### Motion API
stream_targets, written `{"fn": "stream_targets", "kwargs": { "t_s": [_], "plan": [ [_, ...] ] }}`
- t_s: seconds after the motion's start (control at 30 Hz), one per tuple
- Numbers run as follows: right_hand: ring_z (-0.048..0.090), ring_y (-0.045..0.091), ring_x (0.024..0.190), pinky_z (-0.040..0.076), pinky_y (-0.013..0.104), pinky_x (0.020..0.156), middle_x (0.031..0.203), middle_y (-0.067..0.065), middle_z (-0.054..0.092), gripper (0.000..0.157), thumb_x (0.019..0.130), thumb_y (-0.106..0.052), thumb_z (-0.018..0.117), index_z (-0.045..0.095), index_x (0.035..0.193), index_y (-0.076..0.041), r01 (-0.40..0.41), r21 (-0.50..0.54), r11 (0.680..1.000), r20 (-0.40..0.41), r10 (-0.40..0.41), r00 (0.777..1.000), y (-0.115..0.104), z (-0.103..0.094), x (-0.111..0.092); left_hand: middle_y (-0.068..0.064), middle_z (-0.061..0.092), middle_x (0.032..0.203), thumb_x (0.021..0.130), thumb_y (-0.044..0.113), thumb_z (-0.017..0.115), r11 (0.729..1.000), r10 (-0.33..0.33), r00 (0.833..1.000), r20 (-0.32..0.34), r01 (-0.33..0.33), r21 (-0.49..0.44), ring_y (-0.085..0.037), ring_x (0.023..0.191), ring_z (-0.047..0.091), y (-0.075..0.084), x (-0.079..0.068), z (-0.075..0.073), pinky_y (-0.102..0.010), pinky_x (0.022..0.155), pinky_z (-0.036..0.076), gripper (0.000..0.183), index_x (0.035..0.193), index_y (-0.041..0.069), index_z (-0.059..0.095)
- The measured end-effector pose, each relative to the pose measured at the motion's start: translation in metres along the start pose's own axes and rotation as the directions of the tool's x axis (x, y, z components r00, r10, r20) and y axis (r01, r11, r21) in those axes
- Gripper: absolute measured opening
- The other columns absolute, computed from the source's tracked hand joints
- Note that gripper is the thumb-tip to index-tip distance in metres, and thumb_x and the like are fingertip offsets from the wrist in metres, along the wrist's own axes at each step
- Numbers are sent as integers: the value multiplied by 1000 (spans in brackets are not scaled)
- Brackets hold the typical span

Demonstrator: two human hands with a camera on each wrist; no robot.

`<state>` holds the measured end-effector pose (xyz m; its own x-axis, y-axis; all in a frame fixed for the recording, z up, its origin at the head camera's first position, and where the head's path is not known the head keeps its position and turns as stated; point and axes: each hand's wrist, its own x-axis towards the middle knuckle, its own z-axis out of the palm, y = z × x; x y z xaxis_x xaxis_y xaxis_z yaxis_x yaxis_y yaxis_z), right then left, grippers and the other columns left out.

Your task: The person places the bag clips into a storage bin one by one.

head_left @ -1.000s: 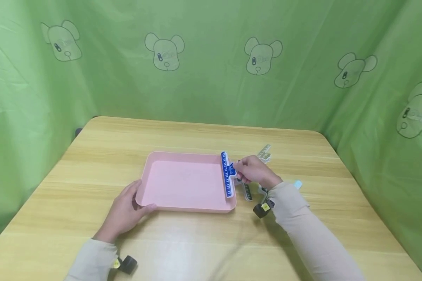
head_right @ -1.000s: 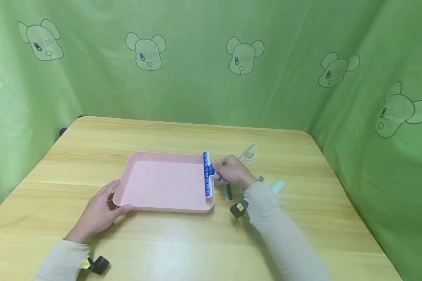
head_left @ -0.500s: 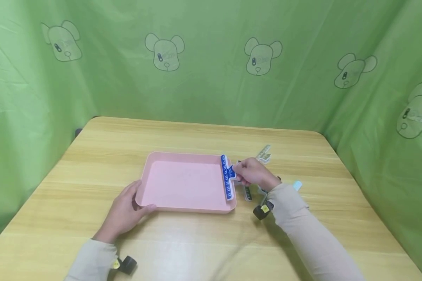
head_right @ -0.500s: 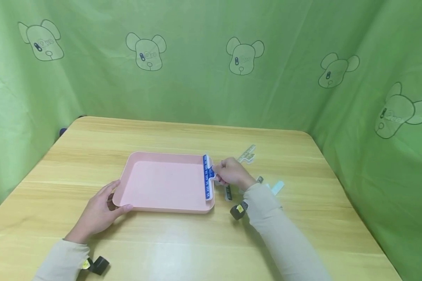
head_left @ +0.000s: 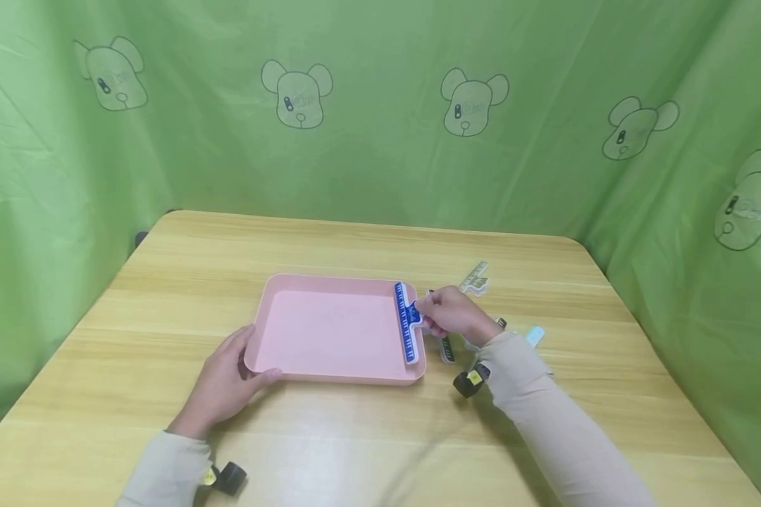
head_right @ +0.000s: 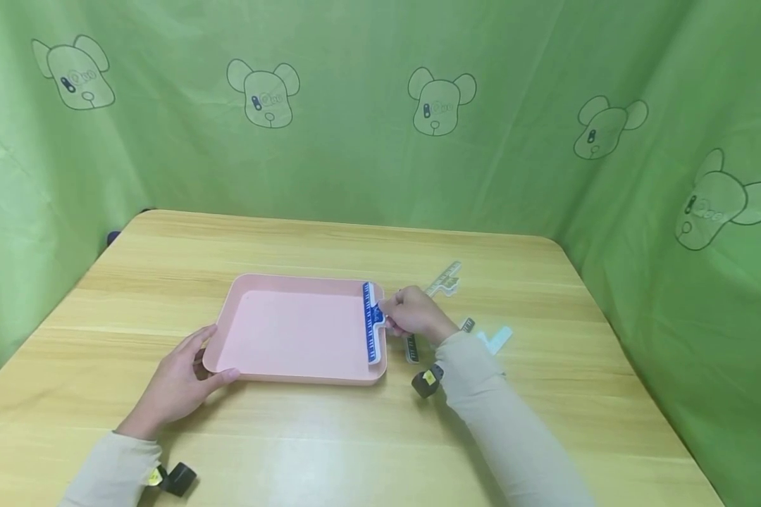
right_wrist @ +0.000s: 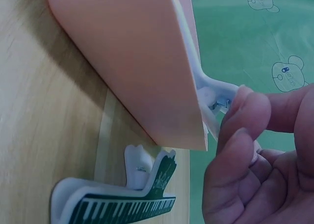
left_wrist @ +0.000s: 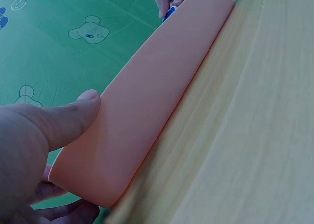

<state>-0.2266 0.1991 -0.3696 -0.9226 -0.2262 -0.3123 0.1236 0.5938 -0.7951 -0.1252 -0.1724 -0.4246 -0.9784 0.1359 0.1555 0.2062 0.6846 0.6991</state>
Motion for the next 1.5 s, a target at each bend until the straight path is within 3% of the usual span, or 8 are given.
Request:
{"fn": "stream_targets", "kwargs": {
  "t_s": [0.47,0.8,0.97,1.2,1.5],
  "plan": [
    [51,13,56,47,23,51,68,7,59,23,99,-14,52,61,84,1,-10,-4,1000,-17,10,1000,-4,2,2,-24,40,146,80,39,79,1000,-3,1000,2,3,-1,-44,131,38,0,-1,0,-60,107,32,88,145,-4,37],
    [50,13,54,48,25,53,63,7,58,27,97,-15,55,56,71,-5,-10,-36,999,-26,9,1000,-3,6,4,-24,40,146,80,39,79,1000,-1,1000,3,1,2,-44,131,38,0,-1,-1,-60,107,31,87,145,-4,37],
    [45,13,49,45,25,52,56,2,51,28,93,-14,61,55,66,-8,15,-81,997,-25,-17,1000,-6,8,6,-24,40,146,80,40,78,1000,-5,1000,5,5,-2,-44,131,38,0,-1,-1,-60,107,31,88,145,-3,37],
    [50,12,52,48,25,53,60,3,57,14,89,-12,67,65,77,-5,-9,-165,986,-24,5,1000,-12,10,10,-24,40,146,81,37,79,1000,-6,1000,5,6,-3,-44,131,38,1,-1,-2,-61,107,30,87,145,-3,37],
    [53,12,52,54,30,55,59,3,59,23,90,-16,65,64,70,-6,-19,-342,940,12,24,1000,-23,7,11,-24,40,146,81,37,79,1000,-3,1000,6,3,-2,-44,131,38,1,-1,-3,-60,107,31,86,145,-3,37]
  ]
}}
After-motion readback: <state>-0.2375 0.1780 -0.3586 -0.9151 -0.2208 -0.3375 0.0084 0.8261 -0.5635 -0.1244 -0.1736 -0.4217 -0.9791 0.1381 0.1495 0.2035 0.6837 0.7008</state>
